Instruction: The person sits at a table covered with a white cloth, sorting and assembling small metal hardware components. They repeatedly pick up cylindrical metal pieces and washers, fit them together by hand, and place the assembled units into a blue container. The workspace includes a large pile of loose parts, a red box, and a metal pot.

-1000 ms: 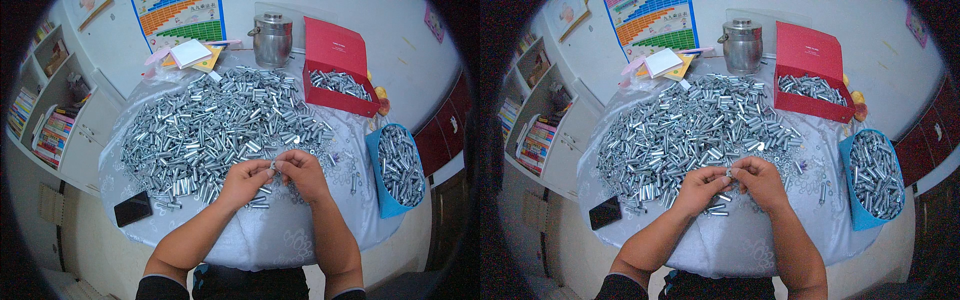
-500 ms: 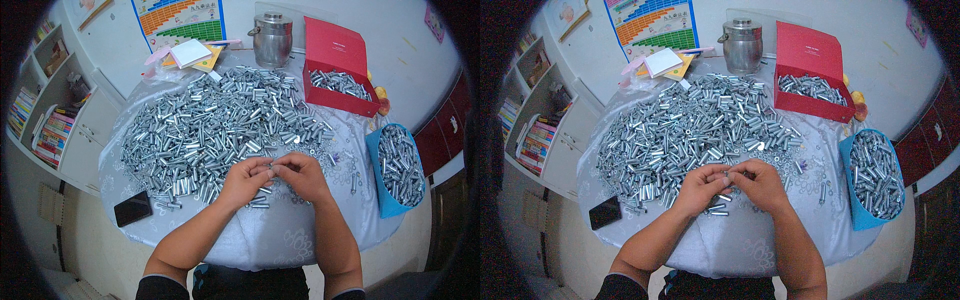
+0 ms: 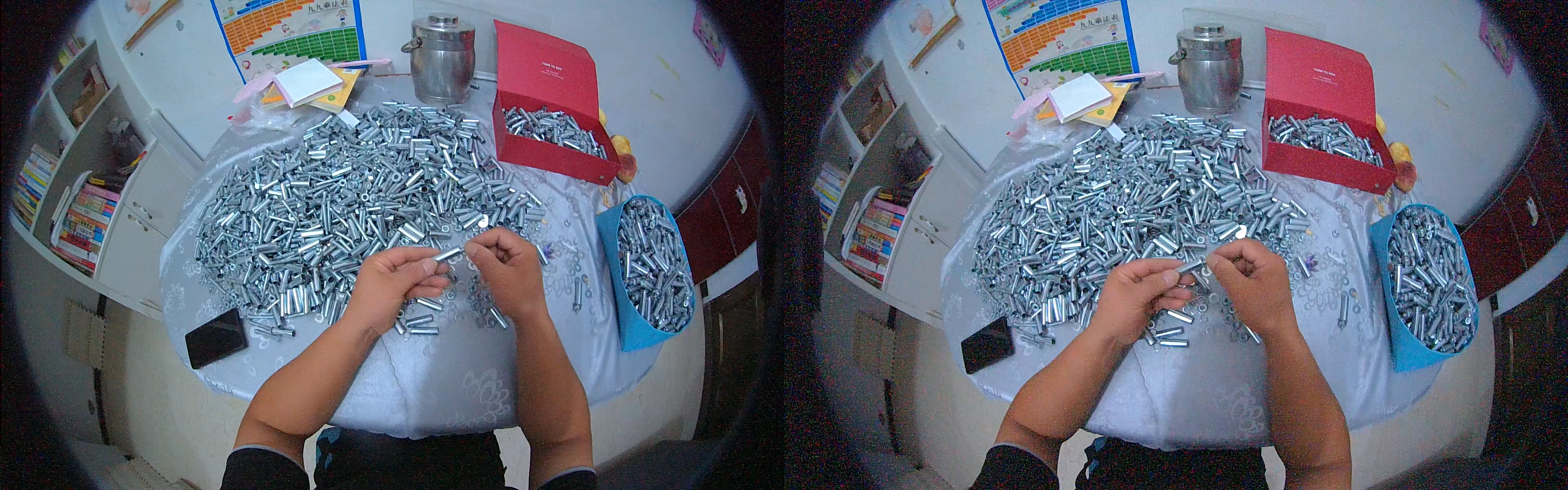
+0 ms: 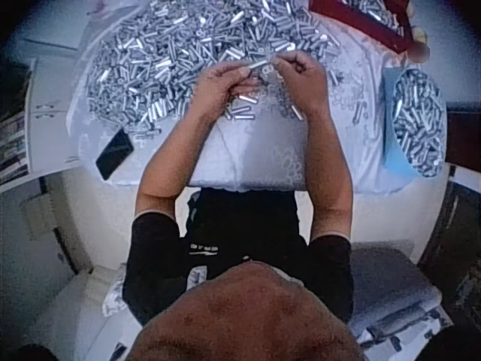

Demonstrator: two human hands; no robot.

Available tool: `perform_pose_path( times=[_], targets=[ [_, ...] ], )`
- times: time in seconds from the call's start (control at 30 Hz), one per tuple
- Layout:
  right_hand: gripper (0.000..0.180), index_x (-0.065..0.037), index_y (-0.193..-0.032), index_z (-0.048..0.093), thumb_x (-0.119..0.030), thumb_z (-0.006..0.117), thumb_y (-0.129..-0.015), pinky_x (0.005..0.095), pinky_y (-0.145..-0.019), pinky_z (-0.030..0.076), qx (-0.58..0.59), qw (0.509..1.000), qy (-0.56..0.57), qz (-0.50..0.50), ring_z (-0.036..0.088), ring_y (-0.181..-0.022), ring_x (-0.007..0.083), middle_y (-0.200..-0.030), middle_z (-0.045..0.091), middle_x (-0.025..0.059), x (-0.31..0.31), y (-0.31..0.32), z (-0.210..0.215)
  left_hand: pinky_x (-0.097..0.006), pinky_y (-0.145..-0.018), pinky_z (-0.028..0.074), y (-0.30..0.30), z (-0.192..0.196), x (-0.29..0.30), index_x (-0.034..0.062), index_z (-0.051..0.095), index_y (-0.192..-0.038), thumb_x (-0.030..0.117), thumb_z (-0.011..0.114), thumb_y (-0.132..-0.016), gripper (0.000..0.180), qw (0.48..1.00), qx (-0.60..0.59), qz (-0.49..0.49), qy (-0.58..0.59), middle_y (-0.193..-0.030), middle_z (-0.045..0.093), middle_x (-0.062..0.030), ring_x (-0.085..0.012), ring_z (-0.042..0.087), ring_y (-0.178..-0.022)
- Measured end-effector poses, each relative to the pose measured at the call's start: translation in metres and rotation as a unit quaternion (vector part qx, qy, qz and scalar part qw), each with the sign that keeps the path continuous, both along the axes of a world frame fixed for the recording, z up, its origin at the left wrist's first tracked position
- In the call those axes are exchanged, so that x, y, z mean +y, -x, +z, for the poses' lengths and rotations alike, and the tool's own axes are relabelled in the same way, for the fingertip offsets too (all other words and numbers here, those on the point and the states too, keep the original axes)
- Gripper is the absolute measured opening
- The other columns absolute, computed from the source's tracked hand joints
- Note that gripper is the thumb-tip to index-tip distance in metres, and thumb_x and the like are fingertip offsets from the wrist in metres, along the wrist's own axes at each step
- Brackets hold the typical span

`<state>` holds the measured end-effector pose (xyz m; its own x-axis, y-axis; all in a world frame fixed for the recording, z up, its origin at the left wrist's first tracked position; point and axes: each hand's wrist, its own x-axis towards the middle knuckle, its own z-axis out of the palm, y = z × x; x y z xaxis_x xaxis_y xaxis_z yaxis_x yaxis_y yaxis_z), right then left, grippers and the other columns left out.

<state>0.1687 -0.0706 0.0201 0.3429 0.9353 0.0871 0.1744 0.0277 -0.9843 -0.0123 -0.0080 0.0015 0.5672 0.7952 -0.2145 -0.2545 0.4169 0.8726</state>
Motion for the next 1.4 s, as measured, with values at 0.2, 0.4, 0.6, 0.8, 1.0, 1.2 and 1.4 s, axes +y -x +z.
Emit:
perform_pose_path(
  times=[0.2, 0.4, 0.6, 0.8, 1.0, 1.2, 1.4],
  targets=[
    [0.013, -0.004, -0.088, 0.069, -0.014, 0.068, -0.08, 0.034, -0.069, 0.049, -0.274, 0.959, 0.013, 0.069, 0.062, -0.076, 0.0246, -0.08, 0.064, 0.011, -0.001, -0.024, -0.006, -0.028, -0.067, 0.059, 0.007, -0.004, 0.006, -0.005, 0.061, -0.109, 0.008, 0.06, -0.091, 0.023, 0.996, -0.059, 0.057, 0.018, -0.095, 0.068, -0.0167, -0.0198, 0.069, -0.077],
    [0.013, -0.005, -0.088, 0.071, -0.012, 0.07, -0.076, 0.0346, -0.07, 0.049, -0.358, 0.907, 0.014, 0.22, 0.061, -0.076, 0.0245, -0.082, 0.064, 0.0095, -0.003, -0.016, -0.008, -0.028, -0.066, 0.06, 0.008, -0.003, 0.006, -0.0045, 0.061, -0.109, 0.009, 0.06, -0.091, 0.023, 0.995, -0.074, 0.063, 0.026, -0.095, 0.068, -0.0166, -0.019, 0.069, -0.076],
    [0.014, -0.008, -0.092, 0.072, -0.013, 0.068, -0.079, 0.035, -0.073, 0.049, -0.382, 0.901, 0.014, 0.205, 0.062, -0.079, 0.0255, -0.083, 0.063, 0.0096, -0.002, -0.009, -0.015, -0.027, -0.065, 0.06, 0.007, -0.004, 0.006, -0.0044, 0.061, -0.109, 0.01, 0.06, -0.091, 0.022, 0.995, -0.078, 0.058, 0.023, -0.095, 0.069, -0.0162, -0.0183, 0.069, -0.075],
    [0.015, -0.011, -0.094, 0.07, -0.016, 0.064, -0.082, 0.0383, -0.074, 0.049, -0.4, 0.893, 0.034, 0.204, 0.061, -0.083, 0.028, -0.086, 0.061, 0.01, -0.001, -0.007, -0.01, -0.027, -0.064, 0.06, 0.005, -0.006, 0.006, -0.0044, 0.061, -0.108, 0.009, 0.059, -0.091, 0.022, 0.995, -0.073, 0.058, 0.019, -0.094, 0.069, -0.0158, -0.0181, 0.069, -0.074],
    [0.015, -0.01, -0.094, 0.068, -0.015, 0.066, -0.081, 0.0381, -0.075, 0.048, -0.418, 0.885, 0.068, 0.195, 0.061, -0.085, 0.028, -0.09, 0.06, 0.01, -0.001, -0.003, -0.008, -0.027, -0.064, 0.06, 0.004, -0.007, 0.006, -0.0041, 0.061, -0.109, 0.01, 0.059, -0.091, 0.022, 0.996, -0.065, 0.059, 0.018, -0.094, 0.069, -0.015, -0.0178, 0.069, -0.074],
    [0.017, -0.011, -0.097, 0.067, -0.015, 0.066, -0.08, 0.0381, -0.077, 0.048, -0.431, 0.882, 0.082, 0.174, 0.06, -0.09, 0.0272, -0.094, 0.058, 0.0087, -0.004, 0.001, -0.01, -0.028, -0.066, 0.059, 0.003, -0.008, 0.004, -0.0041, 0.061, -0.109, 0.01, 0.059, -0.092, 0.022, 0.995, -0.069, 0.063, 0.022, -0.094, 0.068, -0.0153, -0.018, 0.068, -0.075],
    [0.017, -0.012, -0.096, 0.066, -0.015, 0.068, -0.079, 0.0387, -0.077, 0.048, -0.417, 0.887, 0.046, 0.191, 0.059, -0.089, 0.0279, -0.092, 0.056, 0.0086, -0.004, -0.001, -0.012, -0.028, -0.066, 0.059, 0.002, -0.008, 0.005, -0.0048, 0.06, -0.109, 0.009, 0.059, -0.092, 0.023, 0.995, -0.072, 0.062, 0.02, -0.095, 0.068, -0.0159, -0.0181, 0.068, -0.075]
  ],
)
